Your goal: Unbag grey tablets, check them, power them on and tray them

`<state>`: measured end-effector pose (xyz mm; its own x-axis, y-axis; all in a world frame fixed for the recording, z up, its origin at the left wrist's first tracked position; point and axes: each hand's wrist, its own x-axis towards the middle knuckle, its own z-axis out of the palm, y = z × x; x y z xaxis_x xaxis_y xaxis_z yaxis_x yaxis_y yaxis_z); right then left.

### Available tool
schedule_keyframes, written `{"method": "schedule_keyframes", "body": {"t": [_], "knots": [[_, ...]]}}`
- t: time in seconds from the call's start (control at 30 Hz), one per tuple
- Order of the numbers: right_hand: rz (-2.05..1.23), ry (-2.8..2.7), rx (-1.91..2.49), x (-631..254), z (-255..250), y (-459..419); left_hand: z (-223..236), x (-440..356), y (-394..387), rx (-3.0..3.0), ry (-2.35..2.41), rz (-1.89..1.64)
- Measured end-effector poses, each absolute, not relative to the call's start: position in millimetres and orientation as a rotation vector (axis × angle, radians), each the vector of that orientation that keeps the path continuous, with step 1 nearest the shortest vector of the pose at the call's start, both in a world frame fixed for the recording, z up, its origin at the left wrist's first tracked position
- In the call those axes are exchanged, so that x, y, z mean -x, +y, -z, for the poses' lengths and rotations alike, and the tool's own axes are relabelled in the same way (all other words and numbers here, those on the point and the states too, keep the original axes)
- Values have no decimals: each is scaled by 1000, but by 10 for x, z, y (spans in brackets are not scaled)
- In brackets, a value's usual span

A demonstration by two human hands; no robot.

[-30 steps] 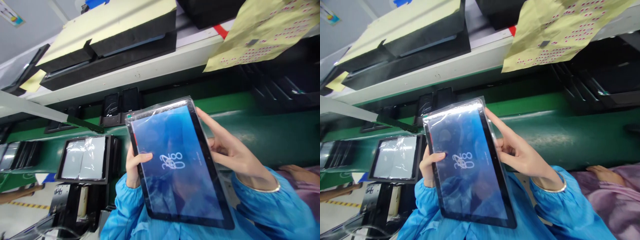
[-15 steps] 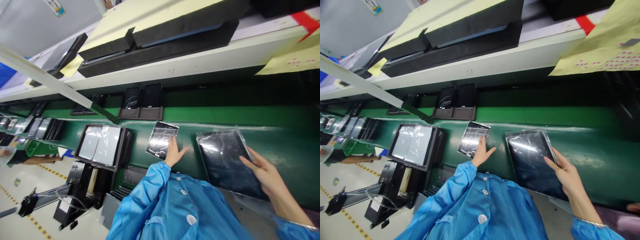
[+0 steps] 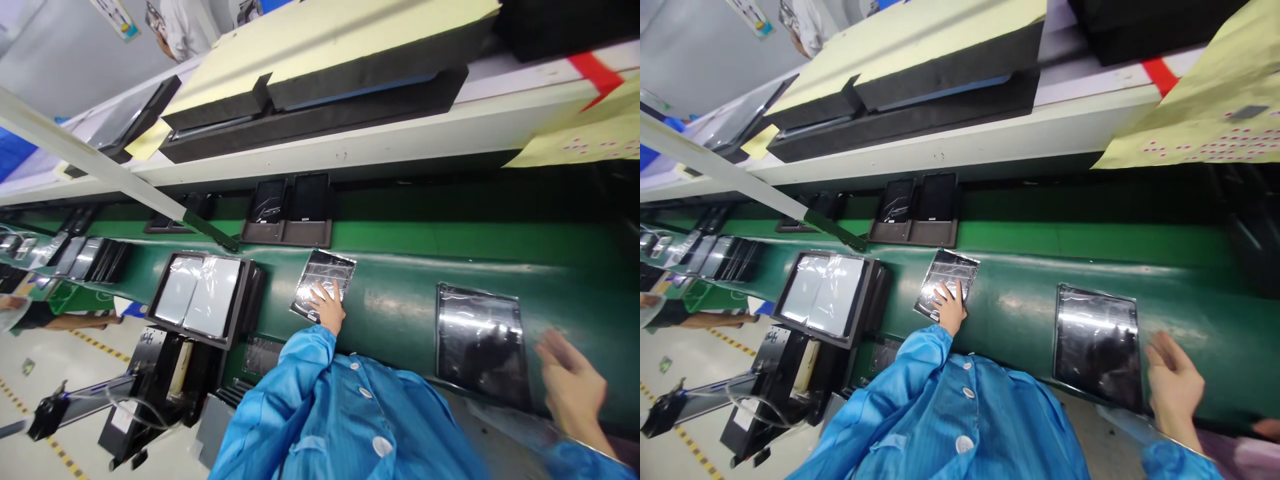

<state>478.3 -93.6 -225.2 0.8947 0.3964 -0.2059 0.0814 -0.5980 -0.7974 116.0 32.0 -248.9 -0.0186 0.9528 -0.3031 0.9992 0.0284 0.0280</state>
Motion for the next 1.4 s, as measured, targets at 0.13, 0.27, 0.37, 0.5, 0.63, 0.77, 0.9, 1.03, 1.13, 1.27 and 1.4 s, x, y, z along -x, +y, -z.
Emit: {"method": "schedule_keyframes", "body": {"t": [0.13, 0.27, 0.37, 0.5, 0.63, 0.77, 0.9, 1.03, 1.13, 1.27, 1.4], "knots": [[-589, -511, 2095, -4598, 2107, -766, 2273, -1147, 278, -2001, 2019, 169], [-884, -839, 1843, -4137, 2075, -533, 1834, -804, 379, -1915, 1944, -87], [-1033, -964, 1676, -3712, 2142, -320, 1477, -427, 518, -1789, 1874, -329], [-1163, -980, 1521, -3251, 2073, -75, 1132, -185, 440, -1669, 1749, -621], [-1311, -926, 1388, -3042, 1674, 14, 895, -363, 65, -1551, 1619, -786], [-1331, -879, 1333, -3058, 1148, -138, 582, -641, -250, -1458, 1359, -936], [-1193, -769, 1385, -3197, 694, -433, 278, -817, -385, -1575, 1139, -1038], [-1077, -557, 1501, -3270, 365, -614, 86, -905, -434, -1594, 975, -1109], [-1050, -452, 1562, -3251, 223, -647, 19, -925, -451, -1598, 884, -1091], [-1040, -411, 1545, -3230, 185, -694, 10, -916, -471, -1600, 818, -1089], [-1064, -376, 1526, -3271, 250, -781, 21, -907, -496, -1601, 799, -1106]]}}
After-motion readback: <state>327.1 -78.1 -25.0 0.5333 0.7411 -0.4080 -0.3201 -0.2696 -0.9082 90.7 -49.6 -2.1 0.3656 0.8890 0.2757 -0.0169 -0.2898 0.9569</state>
